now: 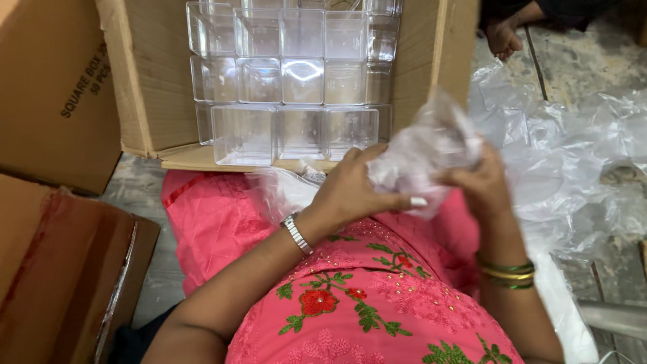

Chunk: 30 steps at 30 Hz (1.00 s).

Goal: The person sits on the floor with an open cardboard box on their lap, places clear plastic boxes into the carton, and wraps some items in thin plastic bags before packing them. They repeatedly take plastic bags, open them, insert a plastic container, and set the packed item into the box.

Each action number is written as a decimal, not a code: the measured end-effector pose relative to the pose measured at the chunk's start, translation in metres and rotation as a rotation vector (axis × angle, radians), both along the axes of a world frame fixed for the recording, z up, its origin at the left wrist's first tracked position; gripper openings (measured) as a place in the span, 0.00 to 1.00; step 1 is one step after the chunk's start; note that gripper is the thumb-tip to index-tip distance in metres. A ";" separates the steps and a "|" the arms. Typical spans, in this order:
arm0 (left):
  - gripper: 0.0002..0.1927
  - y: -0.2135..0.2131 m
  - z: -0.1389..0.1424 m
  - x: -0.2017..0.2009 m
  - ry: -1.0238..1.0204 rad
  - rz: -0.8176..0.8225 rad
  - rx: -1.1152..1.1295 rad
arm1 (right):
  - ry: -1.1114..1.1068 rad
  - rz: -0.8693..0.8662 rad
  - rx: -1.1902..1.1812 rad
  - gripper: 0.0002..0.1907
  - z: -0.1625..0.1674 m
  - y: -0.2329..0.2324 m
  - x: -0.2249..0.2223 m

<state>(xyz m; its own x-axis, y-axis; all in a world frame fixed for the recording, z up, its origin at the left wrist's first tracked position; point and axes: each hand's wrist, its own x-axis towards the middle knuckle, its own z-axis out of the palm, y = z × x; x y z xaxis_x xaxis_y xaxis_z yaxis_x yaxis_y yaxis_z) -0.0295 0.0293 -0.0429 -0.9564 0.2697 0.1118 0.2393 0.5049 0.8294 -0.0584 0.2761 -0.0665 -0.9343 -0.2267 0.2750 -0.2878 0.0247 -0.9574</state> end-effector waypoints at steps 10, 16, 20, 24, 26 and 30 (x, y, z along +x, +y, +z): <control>0.47 -0.023 -0.040 -0.004 -0.259 -0.214 0.843 | -0.200 0.229 -0.305 0.50 0.007 -0.037 0.016; 0.43 -0.022 -0.048 -0.001 -0.276 -0.294 0.946 | -0.225 0.303 -0.406 0.58 0.016 -0.042 0.022; 0.41 -0.021 -0.050 -0.004 -0.192 -0.185 0.833 | -0.141 0.244 -0.308 0.60 0.020 -0.045 0.020; 0.39 -0.020 -0.053 -0.008 -0.236 -0.174 0.877 | -0.109 0.233 -0.218 0.58 0.018 -0.054 0.022; 0.36 -0.019 -0.054 -0.008 -0.285 -0.153 0.914 | -0.129 0.188 -0.190 0.57 0.017 -0.059 0.027; 0.35 -0.019 -0.054 -0.006 -0.187 -0.140 0.884 | -0.013 0.138 -0.325 0.54 0.018 -0.064 0.034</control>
<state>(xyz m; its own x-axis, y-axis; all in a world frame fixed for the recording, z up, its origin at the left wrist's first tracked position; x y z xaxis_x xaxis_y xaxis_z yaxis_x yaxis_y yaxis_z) -0.0359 0.0105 -0.0964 -0.9446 0.2746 0.1795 0.0735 -0.3560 0.9316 -0.0248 0.2116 -0.0489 -0.9049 -0.2537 0.3418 -0.2548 -0.3205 -0.9123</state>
